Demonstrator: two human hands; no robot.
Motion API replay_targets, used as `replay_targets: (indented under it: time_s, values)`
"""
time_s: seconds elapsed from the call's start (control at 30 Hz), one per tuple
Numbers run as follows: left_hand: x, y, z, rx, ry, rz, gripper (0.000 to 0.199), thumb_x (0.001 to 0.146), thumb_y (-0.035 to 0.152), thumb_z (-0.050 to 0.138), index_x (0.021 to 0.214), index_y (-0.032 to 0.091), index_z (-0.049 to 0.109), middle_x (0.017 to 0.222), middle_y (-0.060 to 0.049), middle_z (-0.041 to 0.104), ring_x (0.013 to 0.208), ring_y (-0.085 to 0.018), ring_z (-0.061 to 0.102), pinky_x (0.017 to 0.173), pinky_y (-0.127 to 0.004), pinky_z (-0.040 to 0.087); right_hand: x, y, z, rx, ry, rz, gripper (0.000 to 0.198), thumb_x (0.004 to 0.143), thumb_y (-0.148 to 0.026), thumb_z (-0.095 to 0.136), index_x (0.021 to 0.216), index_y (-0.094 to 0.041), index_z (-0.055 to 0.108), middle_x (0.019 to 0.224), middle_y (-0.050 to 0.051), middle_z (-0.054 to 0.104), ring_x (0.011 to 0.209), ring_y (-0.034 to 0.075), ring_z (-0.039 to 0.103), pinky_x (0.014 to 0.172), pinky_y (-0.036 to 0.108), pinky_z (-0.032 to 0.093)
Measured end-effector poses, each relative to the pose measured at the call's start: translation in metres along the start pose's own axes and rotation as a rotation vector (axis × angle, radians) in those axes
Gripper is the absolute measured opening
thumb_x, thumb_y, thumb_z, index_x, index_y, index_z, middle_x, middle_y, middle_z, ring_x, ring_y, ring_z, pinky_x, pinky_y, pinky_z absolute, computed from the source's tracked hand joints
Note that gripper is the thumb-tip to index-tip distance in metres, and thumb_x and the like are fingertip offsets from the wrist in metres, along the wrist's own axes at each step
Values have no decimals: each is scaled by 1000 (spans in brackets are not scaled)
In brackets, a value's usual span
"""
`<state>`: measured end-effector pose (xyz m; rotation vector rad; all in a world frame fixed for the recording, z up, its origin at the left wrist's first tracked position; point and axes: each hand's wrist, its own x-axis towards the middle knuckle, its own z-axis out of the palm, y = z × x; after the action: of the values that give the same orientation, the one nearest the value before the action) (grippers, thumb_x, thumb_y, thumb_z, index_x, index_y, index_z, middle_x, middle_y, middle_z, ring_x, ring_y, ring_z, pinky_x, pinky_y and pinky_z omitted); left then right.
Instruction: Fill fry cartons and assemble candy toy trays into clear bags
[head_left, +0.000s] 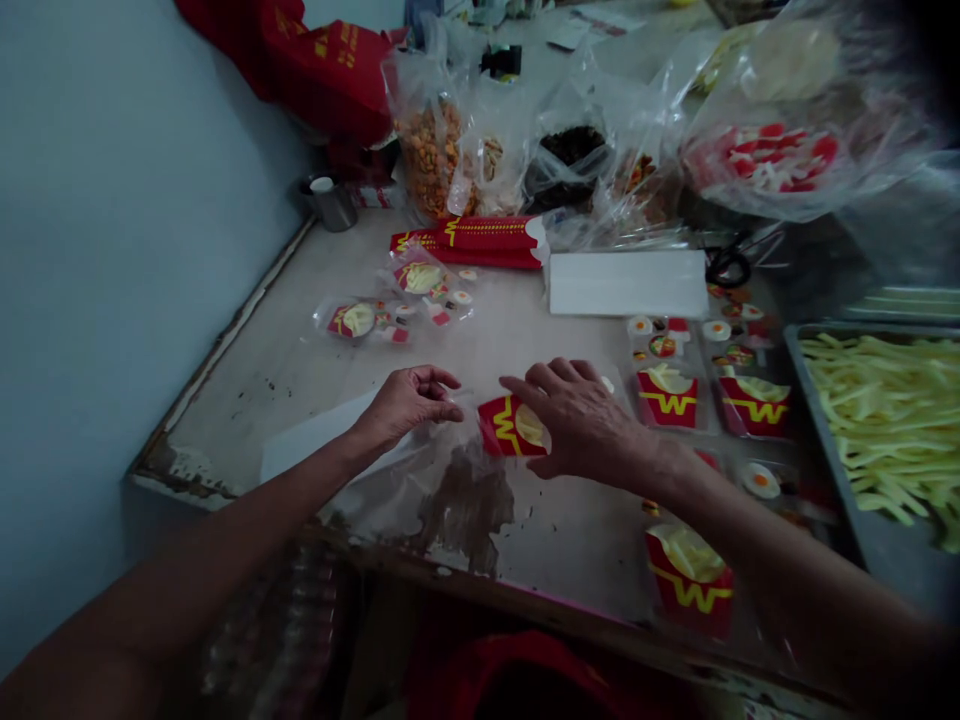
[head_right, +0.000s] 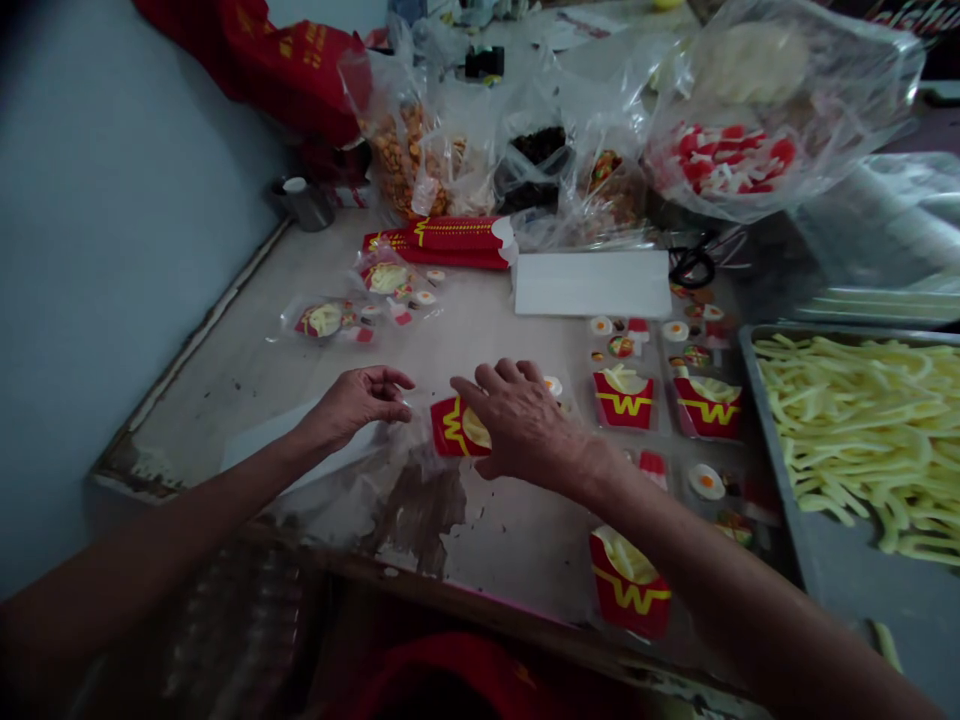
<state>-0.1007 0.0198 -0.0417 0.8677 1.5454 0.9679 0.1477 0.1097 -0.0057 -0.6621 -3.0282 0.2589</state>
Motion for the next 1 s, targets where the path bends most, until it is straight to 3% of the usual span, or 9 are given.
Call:
replay_targets:
  time_s: [0.1, 0.23, 0.33, 0.43, 0.5, 0.63, 0.77, 0.87, 1.0]
  values:
    - [-4, -3, -6, -18, -35, -101, 53, 53, 27, 92, 100, 15, 69, 69, 4, 62, 60, -9, 59, 59, -22, 48, -1, 3, 12, 118, -84, -99, 102, 57, -52, 87, 145, -20, 46, 119, 11, 59, 106, 31, 52, 94, 43, 36]
    - [-8, 2, -15, 42, -90, -205, 42, 53, 27, 91, 89, 14, 73, 70, 1, 66, 63, -10, 61, 62, -22, 49, 2, -8, 21, 136, -79, -112, 103, 58, -54, 85, 147, -20, 45, 122, 12, 59, 107, 32, 52, 92, 43, 37]
    - [-11, 8, -23, 161, -204, -197, 29, 61, 33, 87, 81, 14, 77, 74, -4, 73, 66, -13, 64, 65, -24, 50, 3, -29, 22, 91, -90, -97, 101, 60, -57, 83, 146, -19, 47, 119, 13, 60, 105, 33, 52, 89, 44, 38]
    - [-15, 11, -25, 310, -322, -152, 31, 68, 33, 81, 94, 16, 79, 80, -6, 76, 68, -16, 66, 63, -25, 49, 3, -60, 25, 107, -99, -33, 97, 60, -59, 82, 142, -19, 49, 115, 12, 61, 103, 32, 53, 85, 43, 39]
    - [-19, 11, -24, 407, -325, -69, 30, 73, 29, 75, 101, 17, 78, 85, -5, 77, 73, -17, 68, 66, -25, 51, 6, -83, 32, 127, -82, 63, 97, 62, -62, 79, 141, -17, 49, 114, 13, 62, 103, 32, 53, 84, 42, 40]
    - [-37, 3, -23, 718, -123, 244, 29, 86, 19, 61, 111, 20, 74, 97, -4, 78, 92, -19, 71, 86, -31, 53, 17, -126, 49, 149, -57, 270, 102, 64, -70, 76, 142, -11, 47, 119, 18, 61, 106, 34, 52, 86, 45, 41]
    - [-75, -15, -20, 1005, 352, 532, 25, 90, 20, 58, 111, 19, 71, 118, -8, 72, 113, -25, 62, 104, -41, 45, 10, -139, 54, 125, -33, 353, 119, 61, -69, 81, 149, -4, 36, 128, 23, 58, 114, 36, 50, 96, 50, 38]
    - [-102, -32, -7, 1119, 496, 502, 42, 81, 27, 68, 122, 17, 66, 126, -13, 65, 116, -30, 57, 105, -44, 44, -14, -132, 50, 49, -42, 357, 117, 59, -61, 87, 147, -2, 38, 129, 23, 57, 115, 37, 50, 96, 49, 38]
    - [-109, -45, 15, 1182, 447, 352, 56, 72, 26, 71, 127, 17, 60, 126, -13, 60, 117, -31, 54, 103, -44, 46, -39, -129, 54, 32, -74, 450, 89, 65, -47, 83, 137, -9, 50, 115, 17, 63, 104, 33, 54, 81, 42, 43]
